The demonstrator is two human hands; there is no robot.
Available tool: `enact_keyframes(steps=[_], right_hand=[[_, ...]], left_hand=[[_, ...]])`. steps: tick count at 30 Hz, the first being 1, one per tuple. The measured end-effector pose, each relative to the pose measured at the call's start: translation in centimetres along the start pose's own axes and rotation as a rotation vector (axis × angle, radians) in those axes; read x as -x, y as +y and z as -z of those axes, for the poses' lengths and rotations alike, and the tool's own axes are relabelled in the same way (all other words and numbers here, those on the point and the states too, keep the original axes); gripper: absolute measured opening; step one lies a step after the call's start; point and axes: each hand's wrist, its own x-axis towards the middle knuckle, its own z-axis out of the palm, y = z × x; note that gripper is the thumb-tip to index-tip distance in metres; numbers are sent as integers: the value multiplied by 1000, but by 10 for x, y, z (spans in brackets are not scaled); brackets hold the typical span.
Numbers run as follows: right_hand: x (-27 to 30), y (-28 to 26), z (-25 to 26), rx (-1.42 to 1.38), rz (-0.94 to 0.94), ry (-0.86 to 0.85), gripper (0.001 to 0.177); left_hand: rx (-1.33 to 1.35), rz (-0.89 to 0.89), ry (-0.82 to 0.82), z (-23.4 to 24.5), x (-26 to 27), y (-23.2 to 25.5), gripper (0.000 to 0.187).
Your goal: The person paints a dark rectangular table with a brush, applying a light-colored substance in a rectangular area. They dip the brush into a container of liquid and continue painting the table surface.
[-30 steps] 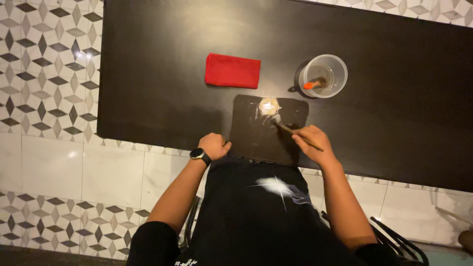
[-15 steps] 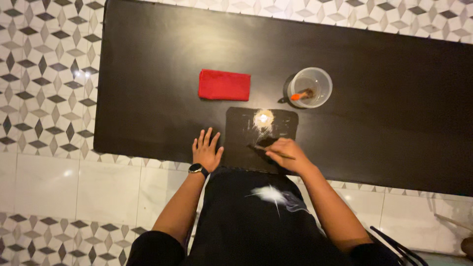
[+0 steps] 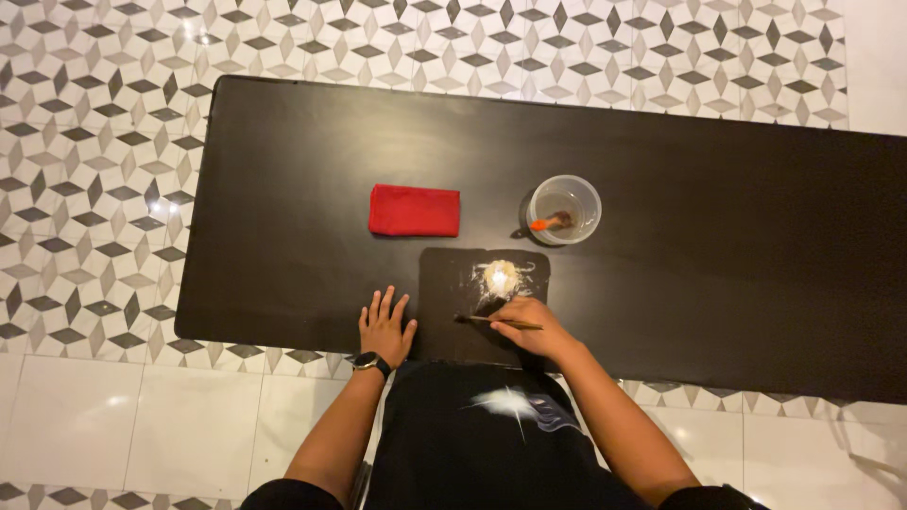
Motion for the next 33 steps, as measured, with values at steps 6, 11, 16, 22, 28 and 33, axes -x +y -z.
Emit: enact_keyframes(steps=[6, 11, 16, 22, 28, 33], right_hand=[[-4, 5, -8, -6, 27, 32, 18], [-5, -1, -12, 61, 86, -40, 16], [-14, 11, -1, 63, 110, 147, 15], [-5, 2, 1, -17, 173, 25, 18], [1, 18, 17, -15, 122, 132, 16], [7, 29, 16, 18, 72, 9, 19]], left_hand=[[-13, 27, -55, 5, -1, 4, 60], [-11, 63, -82, 4, -6, 9, 60], [9, 85, -50, 2, -5, 10, 56], [41, 115, -3, -5, -6, 12, 49], [50, 134, 42, -14, -4, 14, 46], [60, 126, 24, -14, -3, 11, 49]])
